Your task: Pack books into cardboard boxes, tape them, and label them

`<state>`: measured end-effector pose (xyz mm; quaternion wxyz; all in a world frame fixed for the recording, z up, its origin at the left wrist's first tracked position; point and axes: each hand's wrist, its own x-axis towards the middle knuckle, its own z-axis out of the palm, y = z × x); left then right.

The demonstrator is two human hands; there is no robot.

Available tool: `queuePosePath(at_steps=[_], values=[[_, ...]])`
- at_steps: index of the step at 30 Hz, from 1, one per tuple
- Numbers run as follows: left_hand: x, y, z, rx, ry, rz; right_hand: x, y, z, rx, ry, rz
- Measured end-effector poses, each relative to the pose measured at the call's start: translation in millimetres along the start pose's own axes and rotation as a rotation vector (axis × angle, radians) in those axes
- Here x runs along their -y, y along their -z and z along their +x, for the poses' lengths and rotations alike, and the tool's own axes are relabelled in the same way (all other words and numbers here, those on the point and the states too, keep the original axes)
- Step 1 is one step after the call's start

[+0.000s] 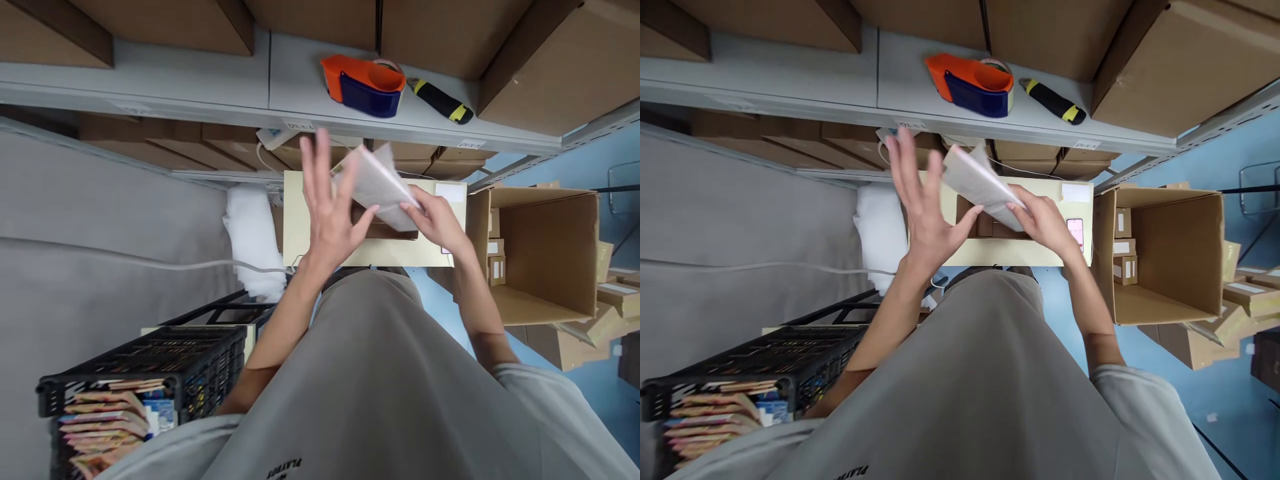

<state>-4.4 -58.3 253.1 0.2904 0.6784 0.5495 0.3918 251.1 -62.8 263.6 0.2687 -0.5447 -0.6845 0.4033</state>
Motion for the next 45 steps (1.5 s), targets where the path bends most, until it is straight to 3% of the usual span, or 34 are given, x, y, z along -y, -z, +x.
queuePosePath(at_steps=[3,7,12,22,30,35,39,42,45], values=[[-25.1,1.0,18.6,0.177,-0.207,0.136,5.6,18.9,16.4,0.184,0.095,-0.272],[-4.0,-10.6,29.4,0.357,-0.326,0.279,-4.1,14.3,33.5,0.342,0.126,-0.464],[37.2,-24.4,19.5,0.450,-0.215,0.363,-31.0,-4.5,40.5,0.440,0.101,-0.494],[104.0,-73.9,14.0,0.699,0.012,0.473,-74.4,-59.3,62.3,0.644,-0.133,-0.683],[123.8,-115.9,16.2,0.878,0.210,0.572,-86.0,-101.6,70.4,0.755,-0.386,-0.778],[123.4,-124.2,10.5,0.885,0.239,0.543,-84.3,-107.7,62.7,0.711,-0.424,-0.804],[116.6,-105.6,-11.0,0.820,0.158,0.513,-80.8,-91.9,38.0,0.599,-0.376,-0.803],[113.2,-83.7,-37.3,0.605,0.055,0.463,-82.8,-72.0,7.2,0.365,-0.229,-0.750],[113.5,-67.5,-63.6,0.317,0.138,0.462,-90.7,-55.3,-17.0,0.101,-0.152,-0.731]])
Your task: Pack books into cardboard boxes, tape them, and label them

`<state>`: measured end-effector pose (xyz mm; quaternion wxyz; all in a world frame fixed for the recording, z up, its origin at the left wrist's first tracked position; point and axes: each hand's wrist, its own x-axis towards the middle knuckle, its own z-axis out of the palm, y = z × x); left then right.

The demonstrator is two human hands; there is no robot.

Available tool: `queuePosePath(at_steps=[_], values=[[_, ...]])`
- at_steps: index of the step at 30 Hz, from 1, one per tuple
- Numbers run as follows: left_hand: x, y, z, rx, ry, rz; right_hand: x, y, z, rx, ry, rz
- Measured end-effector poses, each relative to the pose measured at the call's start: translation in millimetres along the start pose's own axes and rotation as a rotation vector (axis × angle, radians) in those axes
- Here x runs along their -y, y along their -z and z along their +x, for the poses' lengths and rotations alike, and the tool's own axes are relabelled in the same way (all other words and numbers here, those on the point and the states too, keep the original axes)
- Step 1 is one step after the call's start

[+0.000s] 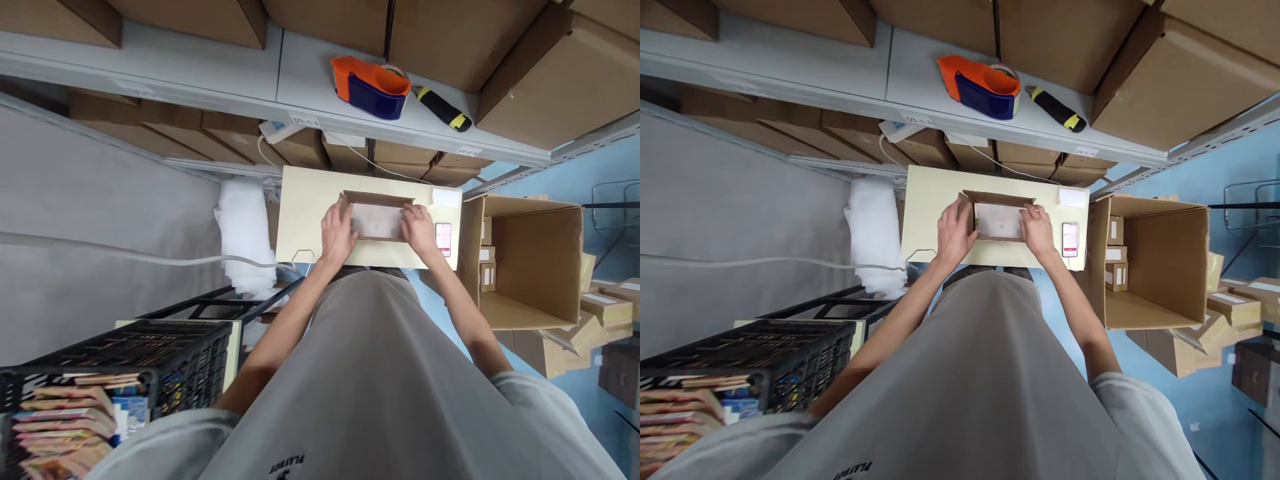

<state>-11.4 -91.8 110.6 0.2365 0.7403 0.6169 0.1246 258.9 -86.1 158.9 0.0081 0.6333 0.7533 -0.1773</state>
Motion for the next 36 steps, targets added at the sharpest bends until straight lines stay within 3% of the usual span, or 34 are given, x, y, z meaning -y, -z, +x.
queuePosePath(at_steps=[2,5,11,15,17,20,22,27,31,36], values=[[3.2,-0.5,-13.2,-0.068,0.100,-0.022,-9.9,0.0,-4.2,-0.074,-0.067,-0.018],[1.6,-3.5,-22.7,-0.044,0.108,-0.054,-15.9,-0.9,4.5,-0.070,-0.130,0.013],[-6.2,-12.1,-11.5,0.147,-0.111,0.000,-1.7,-9.5,30.5,-0.009,-0.246,0.165],[-2.2,-15.7,5.7,0.296,-0.053,0.027,-0.9,-22.2,33.4,0.011,-0.316,0.271],[0.4,-14.4,10.5,0.251,0.011,0.001,-6.1,-26.9,29.4,-0.005,-0.322,0.329],[5.7,-11.3,12.5,0.018,0.079,-0.022,-15.5,-32.9,17.6,-0.062,-0.287,0.310],[11.3,-11.4,12.8,-0.059,0.065,-0.031,-20.3,-38.5,8.2,-0.079,-0.249,0.269],[28.0,-24.7,17.5,0.047,0.064,-0.099,-22.1,-59.4,-6.1,-0.026,-0.276,0.305],[33.3,-35.4,21.9,0.023,0.125,-0.132,-15.4,-70.1,-5.0,-0.025,-0.368,0.369],[34.5,-37.6,24.0,-0.059,0.230,-0.230,-8.4,-65.6,-2.7,-0.022,-0.420,0.337]])
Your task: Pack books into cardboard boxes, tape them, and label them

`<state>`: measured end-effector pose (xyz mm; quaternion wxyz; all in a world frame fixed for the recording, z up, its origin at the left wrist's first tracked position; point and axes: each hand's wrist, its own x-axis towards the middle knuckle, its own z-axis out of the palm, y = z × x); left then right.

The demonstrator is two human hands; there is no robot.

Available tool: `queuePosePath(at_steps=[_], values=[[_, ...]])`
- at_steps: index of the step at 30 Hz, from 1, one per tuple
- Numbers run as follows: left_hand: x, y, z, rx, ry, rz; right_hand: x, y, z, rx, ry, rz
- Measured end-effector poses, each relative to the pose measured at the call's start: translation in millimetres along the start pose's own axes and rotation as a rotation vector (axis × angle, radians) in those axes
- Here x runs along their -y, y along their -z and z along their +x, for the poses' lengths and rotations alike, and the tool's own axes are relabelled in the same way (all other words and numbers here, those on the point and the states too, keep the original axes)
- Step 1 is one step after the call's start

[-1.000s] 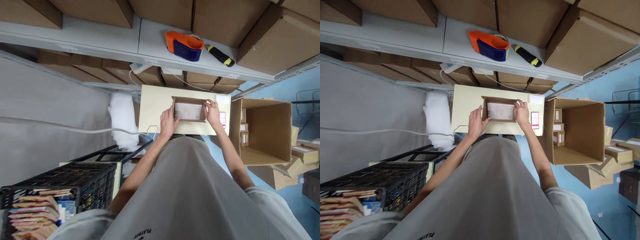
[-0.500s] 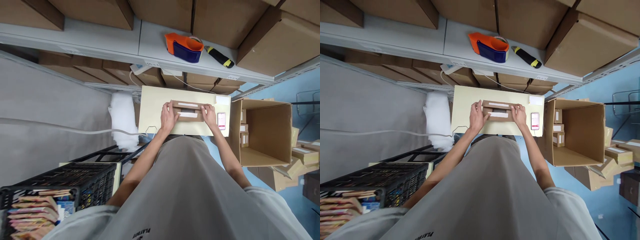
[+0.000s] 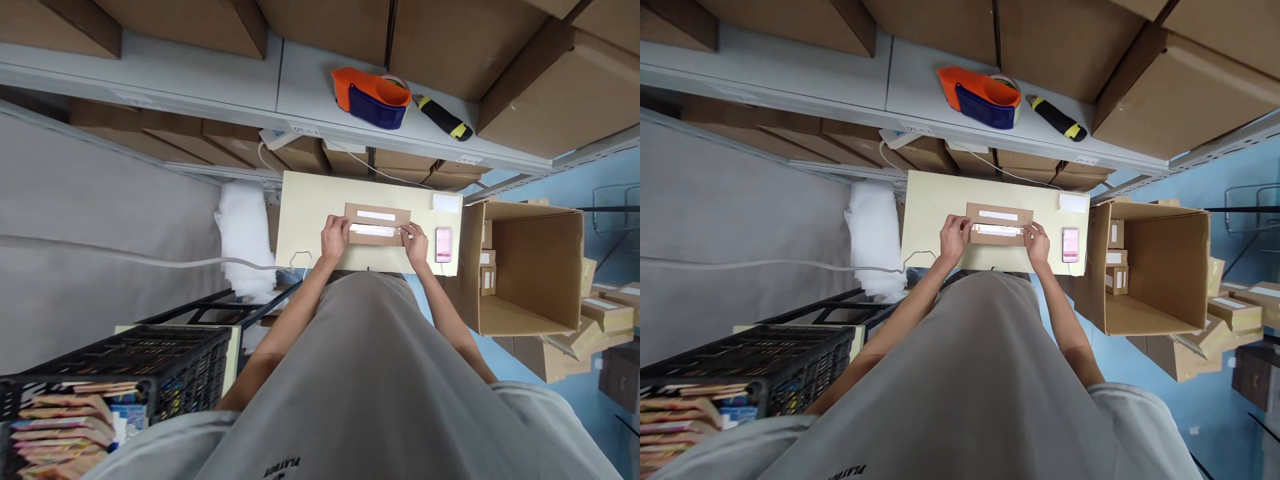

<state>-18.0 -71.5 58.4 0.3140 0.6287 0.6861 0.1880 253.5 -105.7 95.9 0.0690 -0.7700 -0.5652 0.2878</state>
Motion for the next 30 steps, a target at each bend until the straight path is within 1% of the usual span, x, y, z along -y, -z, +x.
queuePosePath(at_steps=[4,8,12,15,18,20,22,24,25,27,29,30], values=[[1.6,-0.3,1.5,-0.050,0.076,-0.133,1.3,5.5,-1.3,0.010,-0.005,-0.042],[2.4,-1.0,3.8,-0.061,0.129,-0.156,-2.6,3.3,-1.1,0.003,-0.009,0.034],[2.7,-2.1,7.2,-0.069,0.148,-0.155,-5.5,-3.8,0.9,-0.018,-0.026,0.038],[4.5,-3.1,8.6,-0.081,0.149,-0.202,-6.0,-7.5,0.1,-0.044,-0.025,0.027],[8.2,-0.7,8.1,-0.082,0.138,-0.258,-3.2,-6.3,-5.3,-0.051,-0.019,0.033],[9.0,3.7,10.3,-0.051,0.138,-0.270,3.6,-1.2,-7.4,-0.050,0.003,0.006],[3.8,10.9,18.5,-0.037,0.123,-0.248,18.1,9.9,-2.3,-0.091,0.059,-0.060],[-12.2,22.4,34.8,-0.094,0.048,-0.223,43.5,29.6,12.6,-0.184,0.154,-0.136],[-25.0,30.4,45.6,-0.142,-0.014,-0.215,60.8,42.8,23.6,-0.241,0.213,-0.166],[-58.4,50.5,70.5,-0.226,-0.155,-0.226,102.7,73.6,50.4,-0.359,0.338,-0.207],[-96.5,72.9,95.6,-0.267,-0.268,-0.246,148.4,104.0,79.9,-0.424,0.454,-0.279],[-114.6,83.3,106.3,-0.289,-0.304,-0.261,169.9,116.8,94.2,-0.437,0.480,-0.326]])
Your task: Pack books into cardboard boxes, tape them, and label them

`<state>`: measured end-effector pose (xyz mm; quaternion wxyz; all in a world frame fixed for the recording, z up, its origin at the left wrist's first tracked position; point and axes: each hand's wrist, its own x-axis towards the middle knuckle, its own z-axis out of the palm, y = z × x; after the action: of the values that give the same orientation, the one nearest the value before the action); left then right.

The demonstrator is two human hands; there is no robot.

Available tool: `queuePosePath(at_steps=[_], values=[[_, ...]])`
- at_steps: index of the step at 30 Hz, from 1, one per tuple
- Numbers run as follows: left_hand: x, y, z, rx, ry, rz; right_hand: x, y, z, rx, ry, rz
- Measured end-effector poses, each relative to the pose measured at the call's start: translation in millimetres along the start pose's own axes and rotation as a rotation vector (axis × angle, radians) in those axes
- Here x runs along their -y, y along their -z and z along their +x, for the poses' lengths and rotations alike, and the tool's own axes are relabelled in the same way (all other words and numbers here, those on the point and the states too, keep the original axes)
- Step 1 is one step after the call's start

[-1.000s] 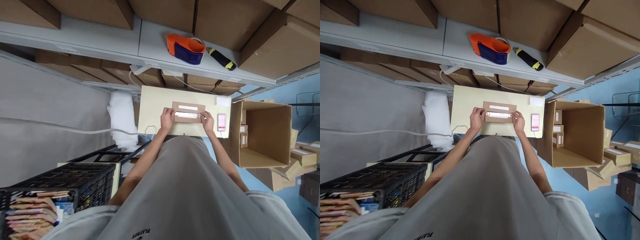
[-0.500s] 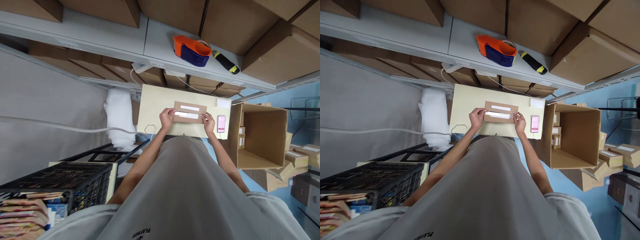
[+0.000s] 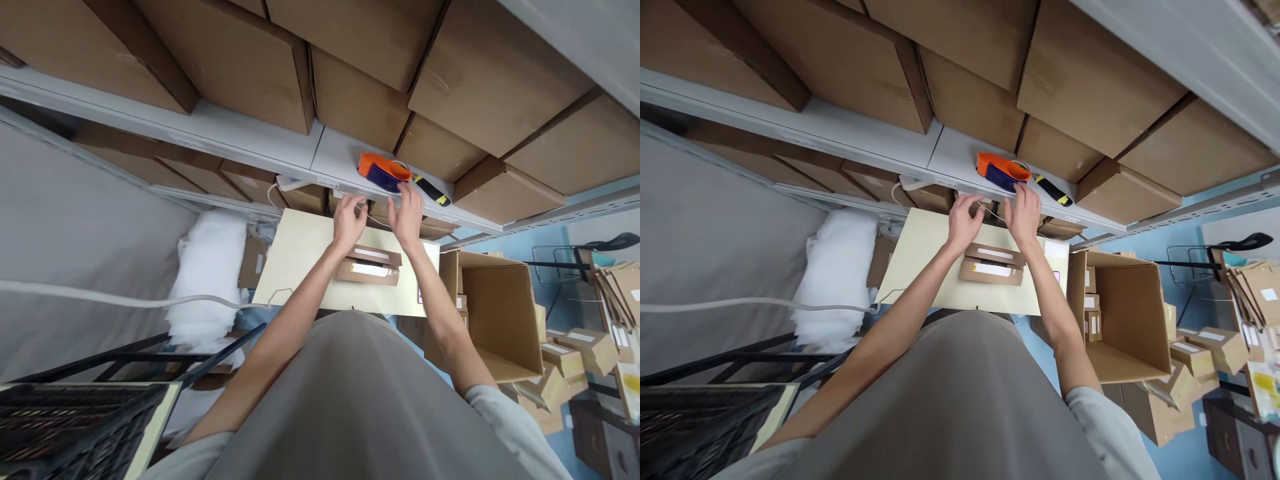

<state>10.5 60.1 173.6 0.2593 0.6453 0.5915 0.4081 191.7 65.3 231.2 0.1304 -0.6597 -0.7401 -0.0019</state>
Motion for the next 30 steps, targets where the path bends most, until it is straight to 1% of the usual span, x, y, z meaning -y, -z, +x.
queuePosePath(at_steps=[2,4,6,8,9,11,13,15,16,18,20,23,28,30], values=[[-25.5,3.1,26.0,-0.033,-0.056,-0.050,13.2,10.9,43.6,0.056,0.021,-0.093],[-40.6,5.5,36.5,-0.053,-0.080,-0.087,21.0,14.6,71.7,0.140,0.014,-0.164],[-44.0,7.1,33.1,-0.071,-0.073,-0.144,21.8,14.0,85.3,0.204,0.026,-0.214],[-38.5,8.3,20.6,-0.091,-0.034,-0.246,17.2,12.4,87.4,0.234,0.070,-0.220],[-34.2,8.9,12.4,-0.102,-0.004,-0.310,14.3,11.9,84.5,0.233,0.093,-0.184],[-25.8,10.9,-6.2,-0.122,0.054,-0.440,11.1,11.5,70.3,0.184,0.111,0.010],[-21.2,15.1,-27.4,-0.150,0.085,-0.545,15.4,11.2,44.0,0.107,0.092,0.351],[-21.5,21.9,-50.8,-0.188,0.083,-0.613,28.7,10.6,7.9,0.073,0.058,0.733],[-23.0,26.2,-62.9,-0.209,0.080,-0.630,38.0,10.2,-11.9,0.086,0.036,0.892],[-26.9,36.2,-86.3,-0.250,0.088,-0.628,58.1,9.3,-50.0,0.101,-0.050,1.090],[-29.3,46.9,-107.0,-0.269,0.105,-0.589,75.0,8.1,-80.4,0.126,-0.123,1.177],[-26.5,61.5,-131.5,-0.213,0.120,-0.533,85.9,5.9,-106.0,0.189,-0.182,1.213],[-13.4,78.4,-158.1,-0.068,0.110,-0.433,79.8,1.5,-117.4,0.402,-0.181,1.202],[-9.8,85.4,-162.9,-0.048,0.092,-0.385,79.1,-0.1,-120.9,0.422,-0.173,1.189]])
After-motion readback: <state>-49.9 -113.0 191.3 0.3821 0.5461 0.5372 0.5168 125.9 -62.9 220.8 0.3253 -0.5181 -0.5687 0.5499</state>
